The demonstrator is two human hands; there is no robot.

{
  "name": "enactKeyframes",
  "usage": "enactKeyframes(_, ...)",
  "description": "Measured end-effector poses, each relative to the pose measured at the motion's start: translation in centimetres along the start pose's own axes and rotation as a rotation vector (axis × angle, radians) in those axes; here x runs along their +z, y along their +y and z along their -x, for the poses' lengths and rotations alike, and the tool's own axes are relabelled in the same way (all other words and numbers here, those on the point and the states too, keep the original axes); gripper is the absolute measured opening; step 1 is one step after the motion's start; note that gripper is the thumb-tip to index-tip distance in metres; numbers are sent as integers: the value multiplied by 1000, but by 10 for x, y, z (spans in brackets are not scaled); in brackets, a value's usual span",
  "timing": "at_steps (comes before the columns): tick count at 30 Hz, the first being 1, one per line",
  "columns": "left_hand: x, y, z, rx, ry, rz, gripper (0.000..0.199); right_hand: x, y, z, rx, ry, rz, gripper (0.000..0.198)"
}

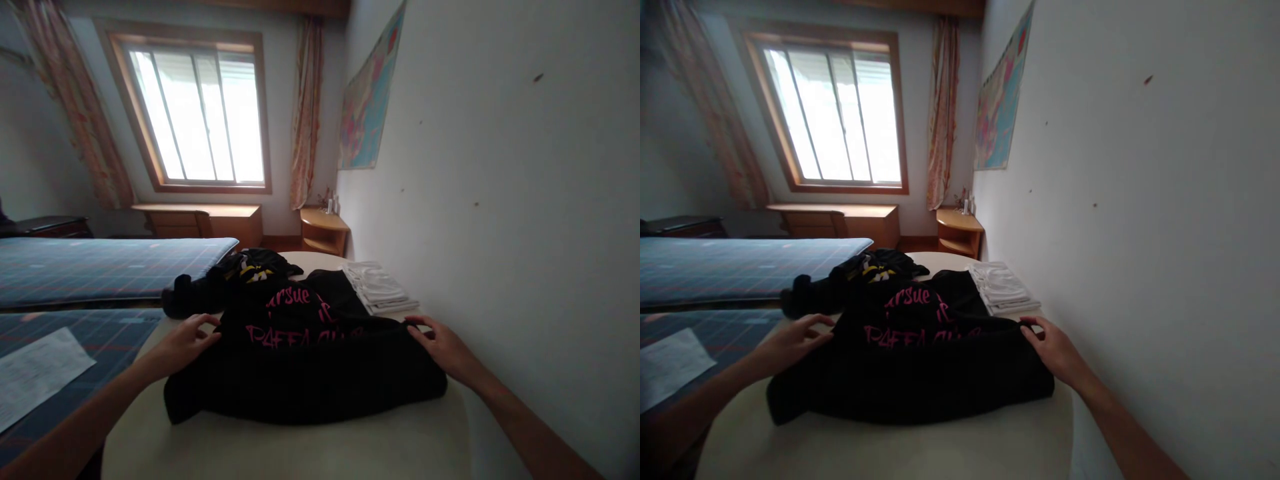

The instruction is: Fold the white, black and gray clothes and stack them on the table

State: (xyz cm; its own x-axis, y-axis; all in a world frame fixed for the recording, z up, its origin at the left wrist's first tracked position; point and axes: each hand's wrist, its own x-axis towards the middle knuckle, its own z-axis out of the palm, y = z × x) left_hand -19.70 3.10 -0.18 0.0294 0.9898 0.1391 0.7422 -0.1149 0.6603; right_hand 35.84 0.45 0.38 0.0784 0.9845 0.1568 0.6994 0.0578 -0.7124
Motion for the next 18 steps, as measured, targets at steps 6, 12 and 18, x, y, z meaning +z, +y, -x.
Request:
enactKeyframes(6, 2, 24, 23, 335, -238, -220, 47, -1, -5, 20, -157, -221, 187, 86)
enactKeyframes(12, 1, 48, 48, 344, -655, -277, 62, -13, -9, 35, -138, -485, 186, 84)
enactKeyframes(18, 7, 51, 38, 375, -613, -272, 21, -14, -16, 17, -109, -385, -4, 37)
